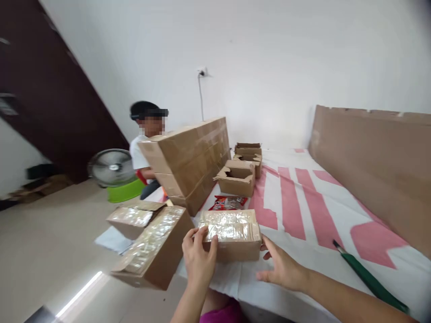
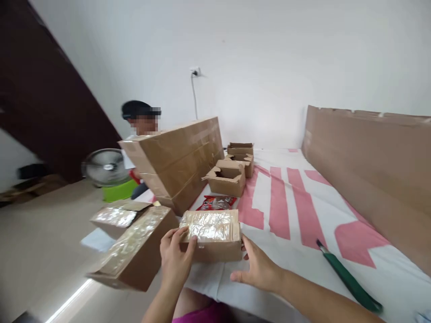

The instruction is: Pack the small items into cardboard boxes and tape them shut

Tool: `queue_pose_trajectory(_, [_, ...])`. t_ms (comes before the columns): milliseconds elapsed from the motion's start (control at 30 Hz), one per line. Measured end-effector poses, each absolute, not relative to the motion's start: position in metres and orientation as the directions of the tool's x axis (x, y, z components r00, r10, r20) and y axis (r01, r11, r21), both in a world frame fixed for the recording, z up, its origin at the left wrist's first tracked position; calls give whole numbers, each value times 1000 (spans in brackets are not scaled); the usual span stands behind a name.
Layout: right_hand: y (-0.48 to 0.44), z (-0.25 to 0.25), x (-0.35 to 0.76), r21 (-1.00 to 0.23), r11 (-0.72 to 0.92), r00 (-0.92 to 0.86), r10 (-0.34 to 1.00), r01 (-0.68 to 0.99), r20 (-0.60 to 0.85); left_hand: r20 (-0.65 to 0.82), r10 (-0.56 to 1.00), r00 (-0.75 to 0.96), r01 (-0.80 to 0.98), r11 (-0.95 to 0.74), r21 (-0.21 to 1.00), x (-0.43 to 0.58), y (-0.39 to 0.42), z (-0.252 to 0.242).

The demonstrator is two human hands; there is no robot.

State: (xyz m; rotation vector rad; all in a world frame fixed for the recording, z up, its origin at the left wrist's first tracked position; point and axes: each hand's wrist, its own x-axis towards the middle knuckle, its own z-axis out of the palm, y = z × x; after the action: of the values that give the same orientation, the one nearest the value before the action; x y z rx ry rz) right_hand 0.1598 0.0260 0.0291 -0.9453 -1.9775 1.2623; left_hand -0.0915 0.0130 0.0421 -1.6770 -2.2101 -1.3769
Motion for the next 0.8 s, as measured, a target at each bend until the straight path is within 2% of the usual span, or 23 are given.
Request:
queue_pose_trajectory(67, [4,33,190,-900,290,-478,872,325,108,511,795,-328,787,-69,613,-74,-2,36])
queue_pose_trajectory(200, [-43,28,249,-848,176,-251,966,500,52,508,851,-136,748,-248,615,-37,-22,23])
queue_pose_trajectory(267, [-61,26,273,-847,145,-173,983,512,64,533,846,-18,720,-359,594,-20,-24,19])
queue_pose_trajectory(367, [-72,23,306,-879,166,-163,981,448,102,546,826,140,667,-486,564,-2,-19,19])
queue_pose_trajectory(433, [-66,19,326,-853,146,-100,989,501,110,544,813,209,637,-535,555,4,-12,21])
queue_pose_trajectory(500, [-54,7,345,-734,80,43,988,674,147,546,803,238,625,-557,547,6,-7,22])
queue_pose_trajectory(567, [-42,-11,362,-541,-14,149,967,841,207,553,794,251,625,-569,534,5,-5,22])
queue_pose_trajectory(667, [-28,-42,383,-316,-82,152,968,945,201,568,779,265,620,-589,519,2,-5,18])
queue_pose_trajectory(733, [-20,-54,392,-266,-70,120,977,961,175,571,776,269,612,-595,521,0,-7,15])
queue_pose_trajectory(800, [-11,-51,395,-277,-34,94,974,960,205,573,776,264,605,-596,528,0,-8,13])
